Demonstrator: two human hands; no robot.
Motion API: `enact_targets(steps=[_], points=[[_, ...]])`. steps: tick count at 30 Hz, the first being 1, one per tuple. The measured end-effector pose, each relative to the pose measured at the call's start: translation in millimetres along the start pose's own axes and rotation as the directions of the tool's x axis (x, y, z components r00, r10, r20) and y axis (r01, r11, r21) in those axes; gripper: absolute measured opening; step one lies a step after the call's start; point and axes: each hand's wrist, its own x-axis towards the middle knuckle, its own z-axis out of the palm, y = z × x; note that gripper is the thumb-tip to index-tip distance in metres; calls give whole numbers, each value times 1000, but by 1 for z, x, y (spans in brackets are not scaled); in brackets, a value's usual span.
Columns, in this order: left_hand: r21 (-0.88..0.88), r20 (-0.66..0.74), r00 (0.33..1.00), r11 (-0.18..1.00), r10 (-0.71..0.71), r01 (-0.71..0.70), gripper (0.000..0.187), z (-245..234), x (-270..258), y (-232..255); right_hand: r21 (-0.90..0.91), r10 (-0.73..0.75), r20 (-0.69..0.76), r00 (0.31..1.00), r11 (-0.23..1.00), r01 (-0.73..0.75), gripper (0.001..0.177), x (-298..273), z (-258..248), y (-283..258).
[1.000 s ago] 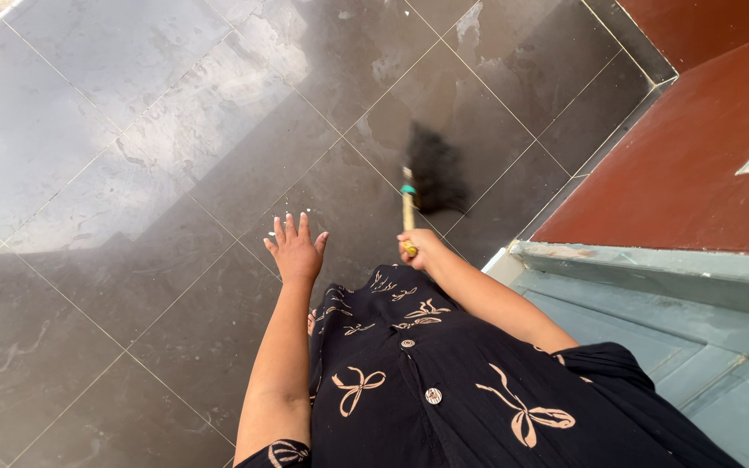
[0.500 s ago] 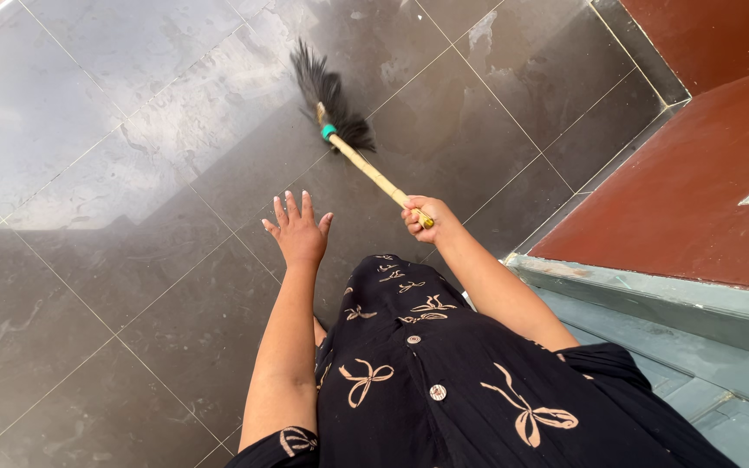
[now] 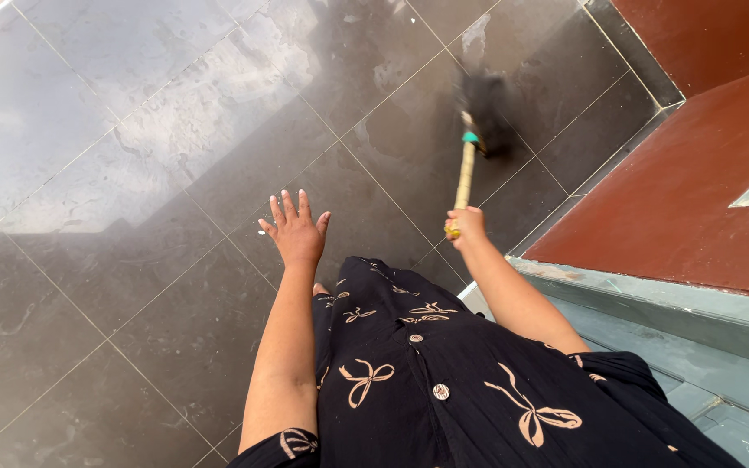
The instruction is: The person sweeps a tiled floor using a traditional broom with a wooden handle. They move the broom back and forth across the dark grey tiles, covering the area near a doorway and a wall.
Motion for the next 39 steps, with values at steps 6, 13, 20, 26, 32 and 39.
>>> enact_targets(steps=[6,13,20,26,32,39], points=[[18,-37,999,999,33,-33,75,7,8,-1,274,256,-107,961,937,-219,11,2,-50,-34],[31,15,999,999,39,-39,74,11,27,3,310,465,-33,885,846,-433,15,6,-67,-27],[28,47,997,998,55,-56,75,9,56,11,188,431,53,901,882,-433,18,17,6,-13],[37,51,997,997,65,-67,76,2,90,17,102,447,158,881,880,-465,18,27,78,-4],[25,23,997,997,76,-77,75,-9,118,24,-124,422,217,880,907,-403,14,37,129,-10],[7,-6,999,999,46,-46,75,-19,145,15,-211,452,339,825,891,-401,9,38,207,-45]])
